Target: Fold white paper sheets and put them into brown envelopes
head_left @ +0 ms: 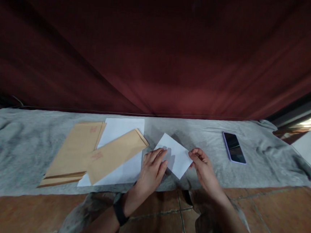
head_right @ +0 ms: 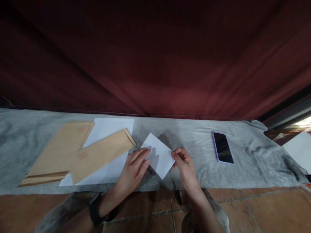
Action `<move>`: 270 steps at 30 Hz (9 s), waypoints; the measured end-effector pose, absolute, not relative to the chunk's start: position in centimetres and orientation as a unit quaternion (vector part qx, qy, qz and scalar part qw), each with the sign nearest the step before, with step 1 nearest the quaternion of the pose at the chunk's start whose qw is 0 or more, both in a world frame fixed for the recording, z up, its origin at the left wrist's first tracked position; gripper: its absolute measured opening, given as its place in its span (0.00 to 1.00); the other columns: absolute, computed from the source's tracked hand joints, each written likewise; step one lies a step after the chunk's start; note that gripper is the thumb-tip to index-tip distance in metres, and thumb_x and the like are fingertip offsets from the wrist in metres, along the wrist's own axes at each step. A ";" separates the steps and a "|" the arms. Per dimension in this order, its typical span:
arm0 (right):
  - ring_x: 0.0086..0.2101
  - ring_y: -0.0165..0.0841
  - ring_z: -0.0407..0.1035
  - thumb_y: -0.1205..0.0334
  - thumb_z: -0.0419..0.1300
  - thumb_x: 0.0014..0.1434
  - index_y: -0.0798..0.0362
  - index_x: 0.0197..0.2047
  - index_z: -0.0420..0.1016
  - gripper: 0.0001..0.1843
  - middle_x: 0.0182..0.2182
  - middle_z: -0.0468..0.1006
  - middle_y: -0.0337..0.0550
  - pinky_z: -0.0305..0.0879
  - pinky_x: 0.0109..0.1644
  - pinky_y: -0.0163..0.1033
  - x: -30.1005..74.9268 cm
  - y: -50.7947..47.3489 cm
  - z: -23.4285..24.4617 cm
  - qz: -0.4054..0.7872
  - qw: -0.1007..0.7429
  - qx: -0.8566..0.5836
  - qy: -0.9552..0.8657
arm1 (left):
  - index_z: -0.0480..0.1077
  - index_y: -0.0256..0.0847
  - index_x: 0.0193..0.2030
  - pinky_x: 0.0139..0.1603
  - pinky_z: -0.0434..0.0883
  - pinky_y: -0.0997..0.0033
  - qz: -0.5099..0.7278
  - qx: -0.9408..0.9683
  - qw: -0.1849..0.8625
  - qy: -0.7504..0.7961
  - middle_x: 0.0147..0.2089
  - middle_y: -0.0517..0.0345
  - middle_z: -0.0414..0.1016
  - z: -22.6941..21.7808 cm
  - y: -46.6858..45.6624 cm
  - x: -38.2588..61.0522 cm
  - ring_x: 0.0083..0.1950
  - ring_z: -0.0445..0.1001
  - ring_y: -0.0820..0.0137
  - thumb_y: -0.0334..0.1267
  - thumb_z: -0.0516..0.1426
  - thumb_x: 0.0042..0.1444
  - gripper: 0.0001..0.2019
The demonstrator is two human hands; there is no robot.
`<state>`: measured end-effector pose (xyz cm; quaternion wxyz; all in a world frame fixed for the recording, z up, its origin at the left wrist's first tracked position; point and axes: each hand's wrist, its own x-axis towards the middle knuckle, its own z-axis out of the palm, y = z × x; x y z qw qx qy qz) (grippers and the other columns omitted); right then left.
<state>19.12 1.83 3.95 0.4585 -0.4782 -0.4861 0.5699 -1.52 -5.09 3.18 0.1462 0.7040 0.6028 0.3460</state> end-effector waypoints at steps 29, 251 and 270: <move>0.25 0.33 0.68 0.47 0.56 0.60 0.49 0.33 0.72 0.15 0.25 0.74 0.38 0.64 0.28 0.37 16.7 2.7 -0.2 0.483 0.333 -0.507 -0.632 | 0.74 0.39 0.31 0.29 0.63 0.72 0.259 0.572 0.499 0.597 0.28 0.60 0.74 2.8 -1.8 -4.4 0.31 0.72 0.68 0.43 0.59 0.55 0.10; 0.33 0.32 0.74 0.59 0.59 0.59 0.51 0.35 0.82 0.11 0.30 0.82 0.38 0.64 0.38 0.34 13.8 4.3 -0.3 0.515 0.242 -0.488 -0.662 | 0.35 0.47 0.77 0.74 0.43 0.38 0.127 0.810 0.105 0.563 0.74 0.44 0.55 3.9 -1.9 -9.5 0.74 0.52 0.47 0.41 0.65 0.49 0.55; 0.27 0.29 0.71 0.65 0.55 0.61 0.51 0.38 0.83 0.14 0.25 0.79 0.37 0.59 0.31 0.30 13.4 3.8 1.5 0.503 0.173 -0.527 -0.663 | 0.34 0.49 0.77 0.73 0.43 0.37 0.113 0.817 0.103 0.556 0.73 0.42 0.56 2.8 -1.2 -9.6 0.72 0.56 0.46 0.45 0.64 0.52 0.53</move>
